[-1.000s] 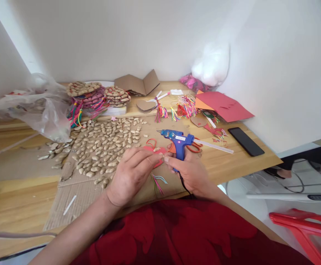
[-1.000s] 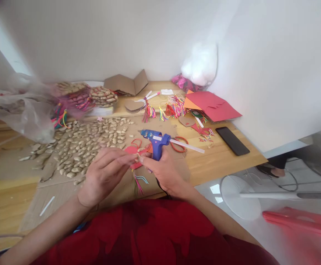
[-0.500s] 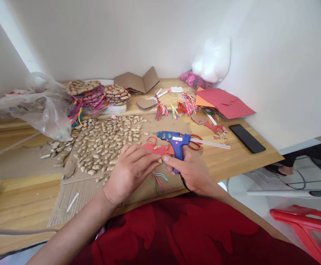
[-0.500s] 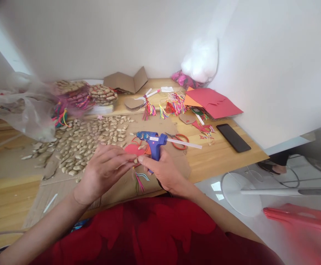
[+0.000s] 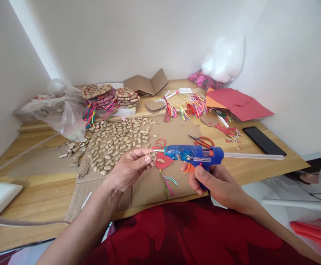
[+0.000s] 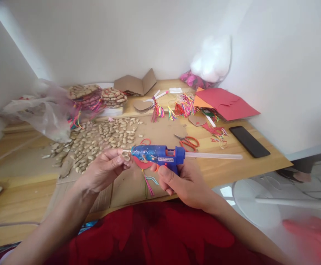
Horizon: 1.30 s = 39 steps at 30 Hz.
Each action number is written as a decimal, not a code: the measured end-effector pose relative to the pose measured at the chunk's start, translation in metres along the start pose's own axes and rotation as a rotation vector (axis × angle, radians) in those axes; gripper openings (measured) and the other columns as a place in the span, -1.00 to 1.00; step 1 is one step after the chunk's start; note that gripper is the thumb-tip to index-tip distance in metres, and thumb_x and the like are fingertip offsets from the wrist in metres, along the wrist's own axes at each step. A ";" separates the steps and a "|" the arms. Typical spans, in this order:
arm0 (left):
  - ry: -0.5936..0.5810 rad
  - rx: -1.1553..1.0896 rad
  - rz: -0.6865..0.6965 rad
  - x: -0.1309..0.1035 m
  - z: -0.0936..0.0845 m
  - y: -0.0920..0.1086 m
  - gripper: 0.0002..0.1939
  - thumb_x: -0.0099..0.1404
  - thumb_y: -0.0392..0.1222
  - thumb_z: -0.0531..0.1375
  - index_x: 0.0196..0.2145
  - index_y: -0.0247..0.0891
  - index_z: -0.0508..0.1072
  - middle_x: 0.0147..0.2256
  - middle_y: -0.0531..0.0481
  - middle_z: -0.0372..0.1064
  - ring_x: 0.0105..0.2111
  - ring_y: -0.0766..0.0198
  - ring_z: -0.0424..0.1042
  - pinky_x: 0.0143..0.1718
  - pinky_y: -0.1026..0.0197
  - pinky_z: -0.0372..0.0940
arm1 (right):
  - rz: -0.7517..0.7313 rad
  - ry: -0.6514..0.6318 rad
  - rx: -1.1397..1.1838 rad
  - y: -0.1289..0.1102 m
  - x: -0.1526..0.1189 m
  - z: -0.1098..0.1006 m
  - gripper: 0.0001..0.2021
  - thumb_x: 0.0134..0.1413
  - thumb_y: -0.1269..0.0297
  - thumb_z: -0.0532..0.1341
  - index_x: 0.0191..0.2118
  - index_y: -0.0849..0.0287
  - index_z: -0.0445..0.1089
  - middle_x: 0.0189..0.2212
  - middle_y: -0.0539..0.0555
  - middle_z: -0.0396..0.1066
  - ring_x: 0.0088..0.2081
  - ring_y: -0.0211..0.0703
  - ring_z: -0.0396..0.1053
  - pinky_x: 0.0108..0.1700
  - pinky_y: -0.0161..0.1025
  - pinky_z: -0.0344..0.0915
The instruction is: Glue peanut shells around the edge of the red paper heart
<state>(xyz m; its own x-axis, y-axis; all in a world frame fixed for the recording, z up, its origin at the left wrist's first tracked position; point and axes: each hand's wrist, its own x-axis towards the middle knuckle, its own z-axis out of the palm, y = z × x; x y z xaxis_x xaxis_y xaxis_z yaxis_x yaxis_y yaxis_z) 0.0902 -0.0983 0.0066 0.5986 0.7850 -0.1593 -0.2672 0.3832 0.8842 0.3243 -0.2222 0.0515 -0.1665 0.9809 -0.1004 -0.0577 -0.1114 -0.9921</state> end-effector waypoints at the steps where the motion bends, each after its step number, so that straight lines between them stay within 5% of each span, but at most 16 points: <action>1: -0.006 -0.002 -0.011 0.000 -0.001 0.001 -0.61 0.00 0.08 0.61 -0.41 -0.29 0.70 -0.49 0.01 0.50 -0.45 0.41 0.42 -0.33 0.38 0.31 | -0.005 0.002 -0.026 -0.002 0.000 0.001 -0.58 0.38 -0.20 0.19 -0.17 0.12 0.38 -0.53 -0.11 0.25 -0.54 -0.34 0.16 -0.48 -0.31 0.11; 9: -0.026 0.052 -0.013 -0.003 -0.002 0.007 -0.56 -0.02 0.13 0.61 -0.42 -0.30 0.68 -0.48 0.01 0.48 -0.45 0.42 0.37 -0.36 0.39 0.27 | -0.096 0.032 -0.298 0.001 -0.001 -0.001 -0.59 0.45 -0.11 0.13 -0.30 0.11 0.33 -0.55 -0.09 0.24 -0.54 -0.31 0.17 -0.47 -0.27 0.12; 13: -0.017 0.068 -0.017 -0.003 -0.004 0.007 -0.55 -0.02 0.14 0.61 -0.41 -0.30 0.68 -0.47 0.00 0.48 -0.44 0.40 0.38 -0.34 0.35 0.26 | -0.084 0.052 -0.333 0.006 -0.004 -0.003 -0.66 0.47 -0.06 0.12 -0.19 0.11 0.39 -0.55 -0.10 0.25 -0.53 -0.28 0.18 -0.45 -0.25 0.15; 39: 0.026 0.101 -0.029 -0.004 0.000 0.009 -0.55 -0.06 0.15 0.61 -0.40 -0.27 0.70 -0.49 -0.02 0.50 -0.44 0.32 0.34 -0.36 0.24 0.20 | -0.033 0.091 -0.427 0.008 -0.002 -0.003 -0.57 0.42 -0.18 0.12 -0.28 0.08 0.36 -0.55 -0.03 0.31 -0.54 -0.24 0.22 -0.50 -0.25 0.19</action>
<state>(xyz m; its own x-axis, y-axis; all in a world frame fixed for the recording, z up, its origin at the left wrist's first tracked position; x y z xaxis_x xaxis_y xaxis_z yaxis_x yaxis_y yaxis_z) 0.0856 -0.0976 0.0152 0.5849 0.7871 -0.1958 -0.1713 0.3559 0.9187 0.3275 -0.2246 0.0431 -0.0831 0.9950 -0.0556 0.3535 -0.0227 -0.9352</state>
